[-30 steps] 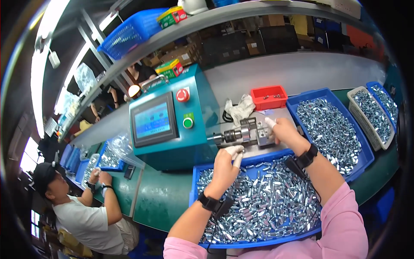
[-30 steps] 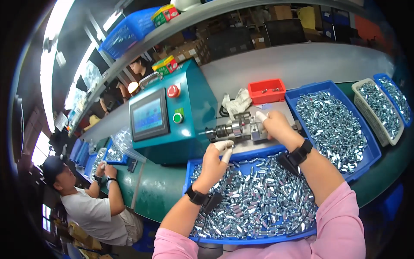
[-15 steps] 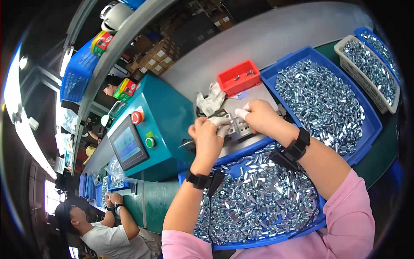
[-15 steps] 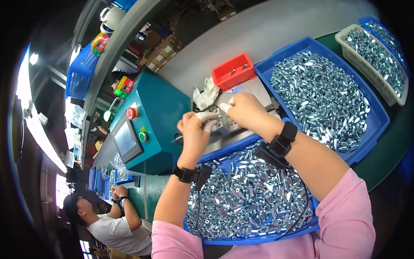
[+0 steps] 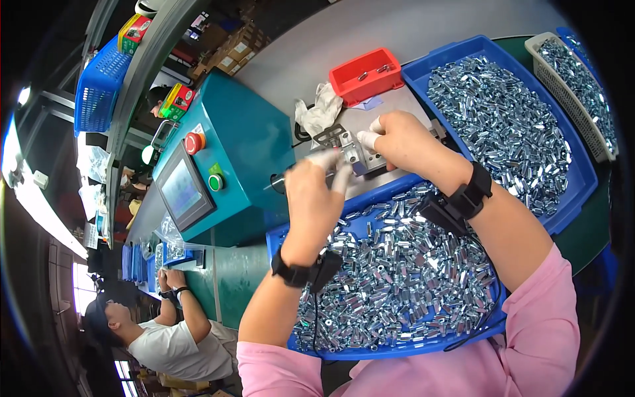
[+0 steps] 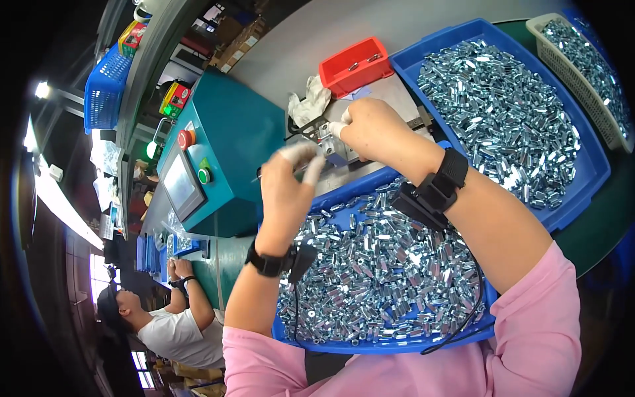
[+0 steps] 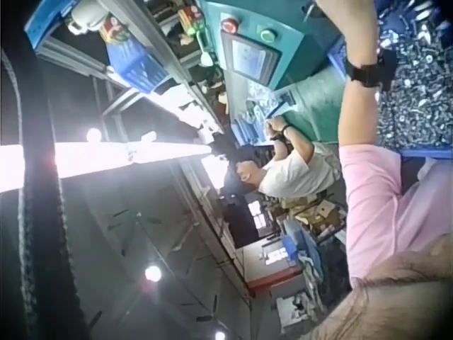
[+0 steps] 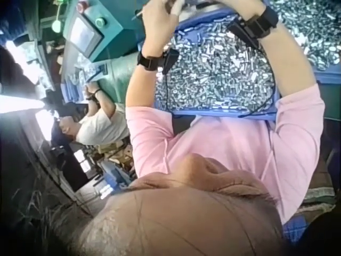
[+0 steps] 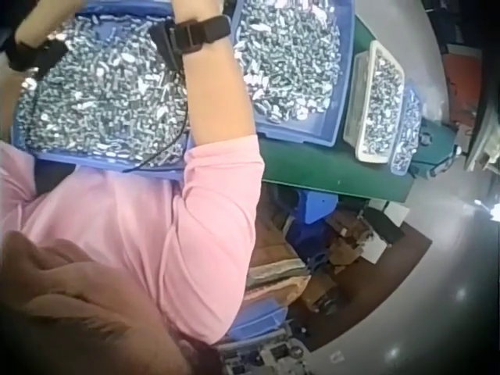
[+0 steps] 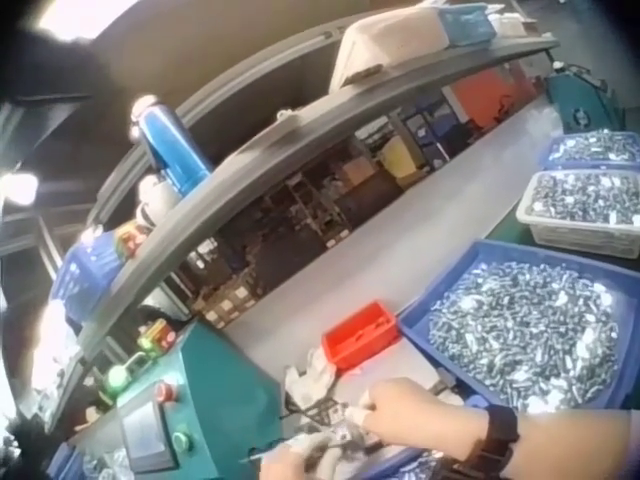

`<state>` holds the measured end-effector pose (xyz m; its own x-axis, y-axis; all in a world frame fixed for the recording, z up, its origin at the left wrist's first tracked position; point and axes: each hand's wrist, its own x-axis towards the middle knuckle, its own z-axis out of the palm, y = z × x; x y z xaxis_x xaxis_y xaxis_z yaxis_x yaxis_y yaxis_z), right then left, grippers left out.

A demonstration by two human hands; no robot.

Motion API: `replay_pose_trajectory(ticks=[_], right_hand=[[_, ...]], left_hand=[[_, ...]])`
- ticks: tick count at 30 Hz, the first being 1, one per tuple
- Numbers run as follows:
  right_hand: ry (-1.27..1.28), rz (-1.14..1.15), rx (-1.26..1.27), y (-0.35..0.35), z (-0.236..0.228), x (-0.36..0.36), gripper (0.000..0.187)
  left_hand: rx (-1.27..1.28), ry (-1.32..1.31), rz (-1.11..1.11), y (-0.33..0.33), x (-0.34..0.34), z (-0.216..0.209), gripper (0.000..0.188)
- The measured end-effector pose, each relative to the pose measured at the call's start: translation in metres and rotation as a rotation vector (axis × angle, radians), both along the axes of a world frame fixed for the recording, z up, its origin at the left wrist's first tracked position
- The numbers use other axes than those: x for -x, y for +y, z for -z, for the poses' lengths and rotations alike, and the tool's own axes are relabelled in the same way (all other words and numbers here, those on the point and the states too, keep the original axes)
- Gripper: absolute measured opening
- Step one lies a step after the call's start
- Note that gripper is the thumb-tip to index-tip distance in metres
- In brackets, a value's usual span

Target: Placing small metal parts into a machining tool fixture for processing.

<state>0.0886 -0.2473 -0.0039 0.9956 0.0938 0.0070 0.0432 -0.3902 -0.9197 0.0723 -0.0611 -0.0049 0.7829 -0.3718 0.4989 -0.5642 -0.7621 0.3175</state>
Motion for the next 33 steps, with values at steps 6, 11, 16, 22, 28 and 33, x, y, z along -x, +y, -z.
replay_pose_trajectory(ticks=[6, 11, 16, 22, 28, 33], right_hand=[[0.134, -0.156, 0.002, 0.014, -0.01, 0.017, 0.03], [0.161, -0.247, -0.146, 0.019, 0.003, 0.026, 0.026], [0.295, -0.267, -0.264, 0.016, 0.003, 0.019, 0.026], [0.283, -0.247, -0.348, 0.017, 0.014, 0.015, 0.026], [0.176, -0.266, -0.203, 0.032, 0.012, 0.023, 0.029], [0.159, -0.277, -0.211, 0.027, 0.014, 0.026, 0.032]], left_hand=[[-0.39, 0.254, -0.059, 0.02, 0.056, 0.026, 0.035], [-0.36, 0.328, -0.085, 0.014, 0.055, 0.039, 0.029], [-0.374, 0.331, -0.055, 0.023, 0.055, 0.033, 0.023], [-0.456, 0.285, -0.029, 0.026, 0.049, 0.054, 0.018], [-0.378, 0.361, -0.028, 0.032, 0.05, 0.052, 0.016], [-0.113, 0.352, 0.042, 0.04, 0.056, 0.042, 0.016]])
